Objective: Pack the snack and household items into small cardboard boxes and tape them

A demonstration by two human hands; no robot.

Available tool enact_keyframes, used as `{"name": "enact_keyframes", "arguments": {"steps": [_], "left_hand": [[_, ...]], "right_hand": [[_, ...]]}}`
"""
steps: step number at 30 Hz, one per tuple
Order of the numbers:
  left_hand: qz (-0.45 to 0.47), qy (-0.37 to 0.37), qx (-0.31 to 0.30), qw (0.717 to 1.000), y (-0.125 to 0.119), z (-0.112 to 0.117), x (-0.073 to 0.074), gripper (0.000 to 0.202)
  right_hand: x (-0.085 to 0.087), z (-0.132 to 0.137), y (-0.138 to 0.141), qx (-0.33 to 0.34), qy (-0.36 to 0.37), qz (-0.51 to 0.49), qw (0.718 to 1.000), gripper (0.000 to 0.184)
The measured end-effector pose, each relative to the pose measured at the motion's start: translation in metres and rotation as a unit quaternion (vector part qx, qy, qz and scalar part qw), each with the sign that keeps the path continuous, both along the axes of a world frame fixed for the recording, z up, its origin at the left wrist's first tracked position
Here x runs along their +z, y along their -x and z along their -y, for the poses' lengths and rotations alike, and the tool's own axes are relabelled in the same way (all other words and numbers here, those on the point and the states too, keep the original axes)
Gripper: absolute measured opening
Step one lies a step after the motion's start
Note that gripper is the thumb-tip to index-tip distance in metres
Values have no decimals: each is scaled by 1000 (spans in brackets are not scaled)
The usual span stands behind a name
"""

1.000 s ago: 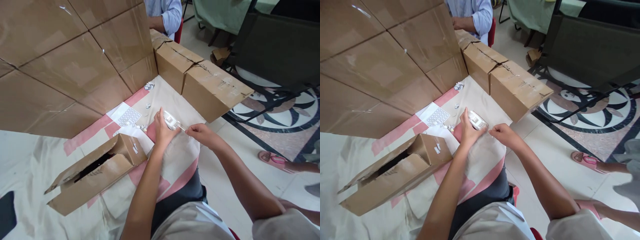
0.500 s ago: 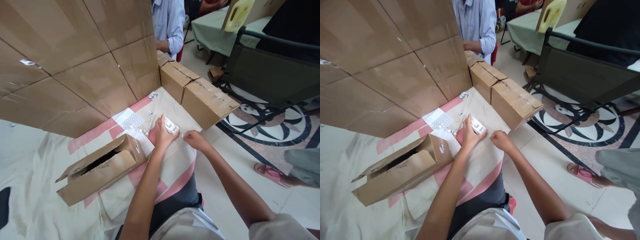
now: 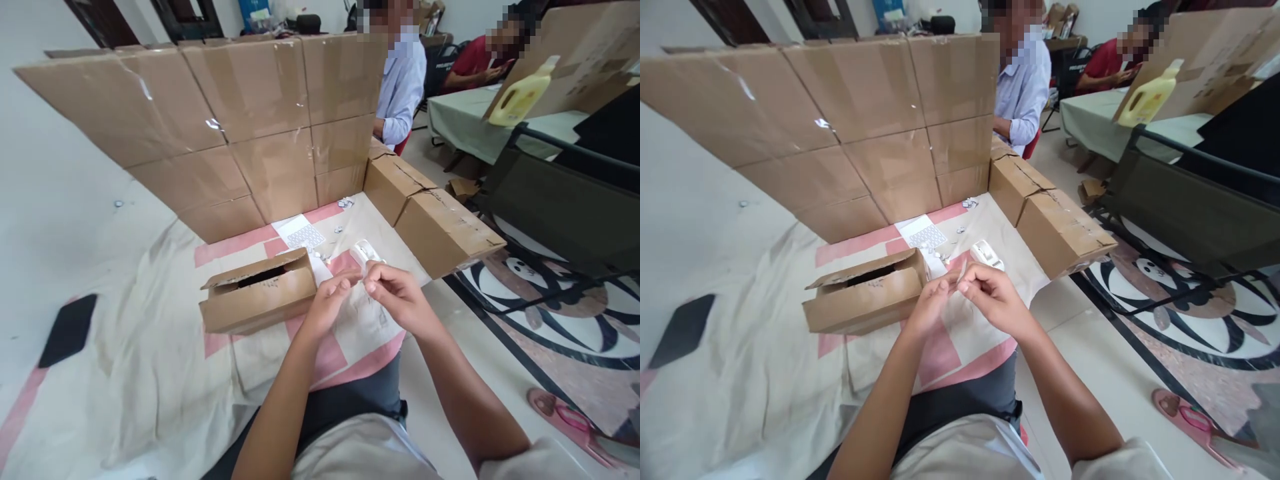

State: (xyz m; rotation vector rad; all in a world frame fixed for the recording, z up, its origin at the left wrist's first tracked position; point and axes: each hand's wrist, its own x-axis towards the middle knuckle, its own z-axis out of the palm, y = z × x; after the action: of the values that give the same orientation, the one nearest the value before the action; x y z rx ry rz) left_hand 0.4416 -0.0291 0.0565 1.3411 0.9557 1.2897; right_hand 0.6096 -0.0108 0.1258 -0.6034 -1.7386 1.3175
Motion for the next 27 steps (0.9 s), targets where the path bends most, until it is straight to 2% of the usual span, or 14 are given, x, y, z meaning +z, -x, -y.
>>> {"name": "enact_keyframes", "arguments": {"steps": [3, 6, 8, 12, 15, 19, 21, 24, 25, 26, 27], "left_hand": [[48, -11, 19, 999, 17, 19, 25, 62], [90, -7, 91, 992, 24, 34, 42, 48], [131, 2, 140, 981, 21, 40, 47, 41], [217, 11, 197, 956, -1, 46, 49, 30], [204, -38, 247, 946, -17, 51, 51, 22], [91, -136, 325, 932, -19, 69, 55, 13], [32, -194, 392, 899, -6, 81, 57, 12], [-36, -283, 477, 831, 33, 100, 67, 8], [-66, -291, 479, 825, 51, 105, 72, 7], [-99, -282, 470, 831, 69, 109, 77, 7], [-133, -260, 453, 843, 88, 111, 81, 8]], "right_hand": [[1, 12, 28, 55, -30, 2, 998, 26], [1, 23, 47, 75, -47, 7, 996, 27], [4, 28, 51, 71, -50, 14, 996, 28], [11, 34, 42, 33, -46, 49, 997, 28], [13, 38, 28, -13, -18, 84, 996, 34], [5, 37, 18, -80, 35, 163, 983, 43], [0, 34, 20, -141, 14, 239, 961, 45], [-4, 29, 35, -229, -99, 291, 924, 32], [-4, 28, 43, -222, -148, 283, 921, 26], [-4, 27, 52, -192, -196, 272, 922, 28], [-5, 25, 62, -149, -239, 266, 922, 39]]}}
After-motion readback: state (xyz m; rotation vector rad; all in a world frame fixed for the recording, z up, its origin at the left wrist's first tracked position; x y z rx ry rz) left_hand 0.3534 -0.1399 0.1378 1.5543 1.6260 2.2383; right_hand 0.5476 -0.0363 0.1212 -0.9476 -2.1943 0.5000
